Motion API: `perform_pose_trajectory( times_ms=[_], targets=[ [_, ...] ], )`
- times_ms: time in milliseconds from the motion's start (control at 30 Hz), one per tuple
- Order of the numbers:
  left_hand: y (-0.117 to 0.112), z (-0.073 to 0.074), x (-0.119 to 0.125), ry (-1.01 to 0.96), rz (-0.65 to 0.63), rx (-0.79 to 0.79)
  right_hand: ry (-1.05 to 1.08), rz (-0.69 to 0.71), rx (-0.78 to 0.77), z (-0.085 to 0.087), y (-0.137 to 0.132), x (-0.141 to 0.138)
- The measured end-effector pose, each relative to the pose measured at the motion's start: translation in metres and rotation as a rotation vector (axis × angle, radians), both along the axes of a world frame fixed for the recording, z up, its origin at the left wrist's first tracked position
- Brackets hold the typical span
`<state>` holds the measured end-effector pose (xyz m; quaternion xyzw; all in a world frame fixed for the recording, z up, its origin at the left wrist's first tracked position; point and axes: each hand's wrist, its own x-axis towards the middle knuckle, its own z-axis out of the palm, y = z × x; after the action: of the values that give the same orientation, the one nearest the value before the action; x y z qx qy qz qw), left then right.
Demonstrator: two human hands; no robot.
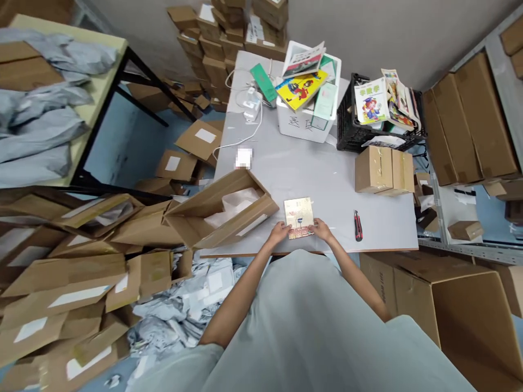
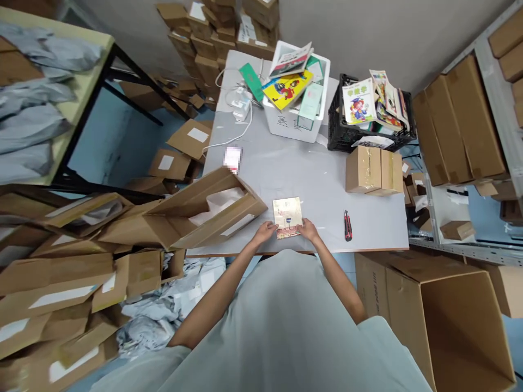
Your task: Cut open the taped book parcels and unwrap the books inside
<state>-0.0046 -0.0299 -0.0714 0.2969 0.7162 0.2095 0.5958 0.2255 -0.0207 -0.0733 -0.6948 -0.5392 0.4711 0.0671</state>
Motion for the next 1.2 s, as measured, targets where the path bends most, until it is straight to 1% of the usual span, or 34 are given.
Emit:
perform_pose_trajectory(
  times_ms=[100, 167, 233, 300, 400, 467, 567, 733, 800, 867, 967, 1033, 1100, 1200],
  targets=[
    [-0.001, -0.008, 0.017, -0.022, 0.036, -0.047, 0.03, -0.039, -0.069, -0.019, -0.007, -0.014],
    [-0.002, -0.011, 0.029, -0.038, 0.058, -0.07, 0.067, -0.039, -0.095, -0.026, -0.012, -0.021],
    [-0.001, -0.014, 0.043, -0.063, 0.074, -0.094, 0.096, -0.035, -0.102, -0.029, -0.014, -0.021],
    [0.002, -0.018, 0.059, -0.087, 0.092, -0.119, 0.099, -0.048, -0.078, -0.028, -0.013, -0.012],
    [0.008, -0.024, 0.077, -0.089, 0.13, -0.146, 0.053, -0.112, -0.004, -0.025, -0.004, 0.013],
    [0.011, -0.028, 0.082, -0.067, 0.154, -0.156, 0.016, -0.165, 0.015, -0.025, 0.004, 0.031],
    [0.013, -0.03, 0.08, -0.027, 0.17, -0.165, 0.017, -0.215, -0.041, -0.027, 0.016, 0.051],
    [0.016, -0.026, 0.075, -0.059, 0.147, -0.18, 0.152, -0.272, -0.187, -0.033, 0.023, 0.061],
    [0.017, -0.022, 0.076, -0.095, 0.123, -0.199, 0.238, -0.289, -0.218, -0.032, 0.02, 0.061],
    [0.018, -0.016, 0.077, -0.147, 0.097, -0.211, 0.332, -0.307, -0.221, -0.027, 0.015, 0.061],
    [0.017, -0.004, 0.077, -0.227, 0.085, -0.188, 0.465, -0.331, -0.192, -0.012, 0.006, 0.062],
    [0.018, 0.008, 0.076, -0.272, 0.092, -0.154, 0.588, -0.361, -0.154, 0.002, 0.001, 0.067],
    [0.021, 0.023, 0.075, -0.336, 0.093, -0.107, 0.725, -0.385, -0.1, 0.019, -0.001, 0.075],
    [0.029, 0.051, 0.072, -0.429, 0.045, 0.046, 0.841, -0.36, -0.01, 0.045, 0.001, 0.088]
  ],
)
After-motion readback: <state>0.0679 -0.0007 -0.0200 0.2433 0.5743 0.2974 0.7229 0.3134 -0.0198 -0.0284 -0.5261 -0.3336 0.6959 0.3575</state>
